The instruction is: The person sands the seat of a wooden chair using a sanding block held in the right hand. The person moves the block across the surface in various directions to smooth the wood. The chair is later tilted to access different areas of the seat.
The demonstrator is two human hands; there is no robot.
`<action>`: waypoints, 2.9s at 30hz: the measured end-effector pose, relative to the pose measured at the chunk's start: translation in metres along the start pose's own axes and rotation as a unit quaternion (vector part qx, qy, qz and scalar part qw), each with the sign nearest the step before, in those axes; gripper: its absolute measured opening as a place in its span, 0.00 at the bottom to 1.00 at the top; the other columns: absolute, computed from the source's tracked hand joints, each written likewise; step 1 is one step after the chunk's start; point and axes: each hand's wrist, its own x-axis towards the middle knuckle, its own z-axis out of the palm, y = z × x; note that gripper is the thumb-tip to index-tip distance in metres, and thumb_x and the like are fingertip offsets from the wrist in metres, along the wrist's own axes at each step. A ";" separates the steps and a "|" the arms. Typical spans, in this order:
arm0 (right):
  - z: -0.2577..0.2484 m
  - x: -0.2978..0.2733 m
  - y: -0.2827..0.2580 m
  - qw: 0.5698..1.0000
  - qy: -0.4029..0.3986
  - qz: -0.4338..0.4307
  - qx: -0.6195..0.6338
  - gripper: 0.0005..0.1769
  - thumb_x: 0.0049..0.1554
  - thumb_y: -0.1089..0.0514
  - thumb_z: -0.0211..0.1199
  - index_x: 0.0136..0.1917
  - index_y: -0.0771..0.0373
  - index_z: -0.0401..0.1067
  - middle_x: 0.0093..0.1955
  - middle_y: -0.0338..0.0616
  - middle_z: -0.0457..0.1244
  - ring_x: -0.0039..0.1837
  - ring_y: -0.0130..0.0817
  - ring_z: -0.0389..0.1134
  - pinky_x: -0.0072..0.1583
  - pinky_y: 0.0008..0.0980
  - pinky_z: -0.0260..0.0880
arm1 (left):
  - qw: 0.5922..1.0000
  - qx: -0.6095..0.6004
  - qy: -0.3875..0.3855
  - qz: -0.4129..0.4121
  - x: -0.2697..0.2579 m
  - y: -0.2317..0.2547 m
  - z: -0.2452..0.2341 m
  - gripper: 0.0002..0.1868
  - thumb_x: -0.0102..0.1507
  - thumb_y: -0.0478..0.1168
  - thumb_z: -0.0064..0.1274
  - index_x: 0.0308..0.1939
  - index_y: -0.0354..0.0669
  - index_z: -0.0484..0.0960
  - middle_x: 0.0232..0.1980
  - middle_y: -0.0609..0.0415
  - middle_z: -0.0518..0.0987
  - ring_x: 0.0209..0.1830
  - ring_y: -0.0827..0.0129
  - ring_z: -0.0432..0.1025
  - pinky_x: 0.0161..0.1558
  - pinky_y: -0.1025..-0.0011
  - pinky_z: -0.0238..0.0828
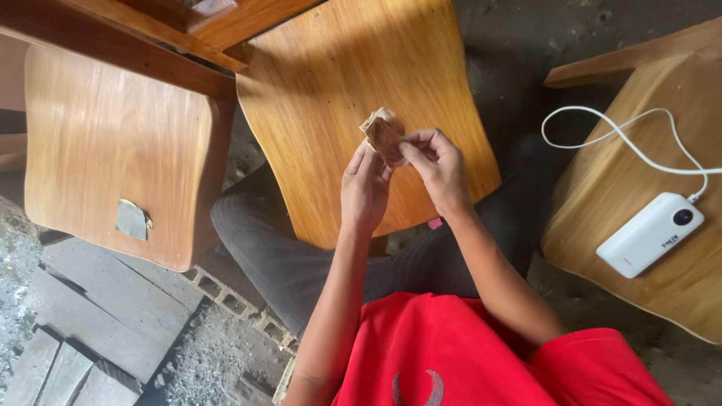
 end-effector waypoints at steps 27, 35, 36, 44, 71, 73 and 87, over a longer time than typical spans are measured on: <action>0.011 -0.008 -0.012 0.976 0.001 -0.027 0.216 0.32 0.64 0.60 0.66 0.76 0.59 0.57 0.56 0.36 0.61 0.59 0.21 0.63 0.62 0.25 0.69 | 0.999 0.012 0.002 -0.032 -0.028 -0.002 0.049 0.14 0.64 0.31 0.63 0.53 0.38 0.81 0.44 0.52 0.78 0.42 0.64 0.81 0.41 0.72 0.84; -0.039 0.083 0.012 0.956 0.141 -0.205 -0.158 0.12 0.66 0.56 0.65 0.63 0.54 0.74 0.48 0.39 0.61 0.46 0.28 0.61 0.43 0.25 0.66 | 0.966 0.259 0.005 -0.002 -0.016 0.028 0.039 0.20 0.64 0.49 0.61 0.55 0.43 0.83 0.53 0.53 0.83 0.52 0.69 0.77 0.51 0.75 0.77; -0.051 0.107 0.011 0.864 0.187 -0.366 -0.289 0.22 0.66 0.66 0.67 0.70 0.50 0.72 0.52 0.42 0.59 0.52 0.36 0.60 0.50 0.32 0.68 | 0.950 0.311 0.029 0.011 -0.014 0.044 0.040 0.17 0.64 0.53 0.55 0.51 0.50 0.84 0.57 0.56 0.85 0.52 0.70 0.78 0.53 0.73 0.76; -0.058 0.216 0.068 0.831 0.002 -0.383 -0.404 0.21 0.69 0.76 0.50 0.75 0.72 0.62 0.72 0.60 0.51 0.72 0.53 0.56 0.73 0.44 0.68 | 0.791 0.497 0.297 0.195 0.068 0.105 -0.068 0.22 0.65 0.53 0.49 0.60 0.52 0.79 0.64 0.54 0.76 0.63 0.63 0.68 0.61 0.60 0.68; -0.097 0.123 0.056 0.947 -0.012 -0.169 -0.274 0.20 0.72 0.62 0.48 0.76 0.67 0.63 0.73 0.57 0.60 0.74 0.46 0.61 0.74 0.40 0.61 | 0.589 0.685 0.329 0.274 0.097 0.070 -0.108 0.25 0.73 0.58 0.41 0.68 0.51 0.67 0.58 0.48 0.72 0.58 0.48 0.75 0.46 0.45 0.76; -0.101 0.106 0.060 0.942 0.020 -0.137 -0.307 0.19 0.72 0.59 0.52 0.74 0.61 0.69 0.69 0.56 0.65 0.70 0.47 0.65 0.71 0.43 0.65 | 0.557 0.700 0.332 0.299 0.102 0.067 -0.118 0.21 0.74 0.56 0.43 0.68 0.55 0.68 0.58 0.54 0.71 0.58 0.52 0.76 0.47 0.48 0.80; -0.090 0.156 0.063 0.844 -0.087 -0.355 -0.392 0.46 0.64 0.88 0.39 0.86 0.55 0.42 0.86 0.48 0.42 0.87 0.48 0.44 0.86 0.40 0.47 | 0.621 0.674 0.320 0.241 0.088 0.081 -0.076 0.28 0.72 0.57 0.35 0.69 0.45 0.66 0.60 0.42 0.73 0.60 0.45 0.71 0.53 0.45 0.69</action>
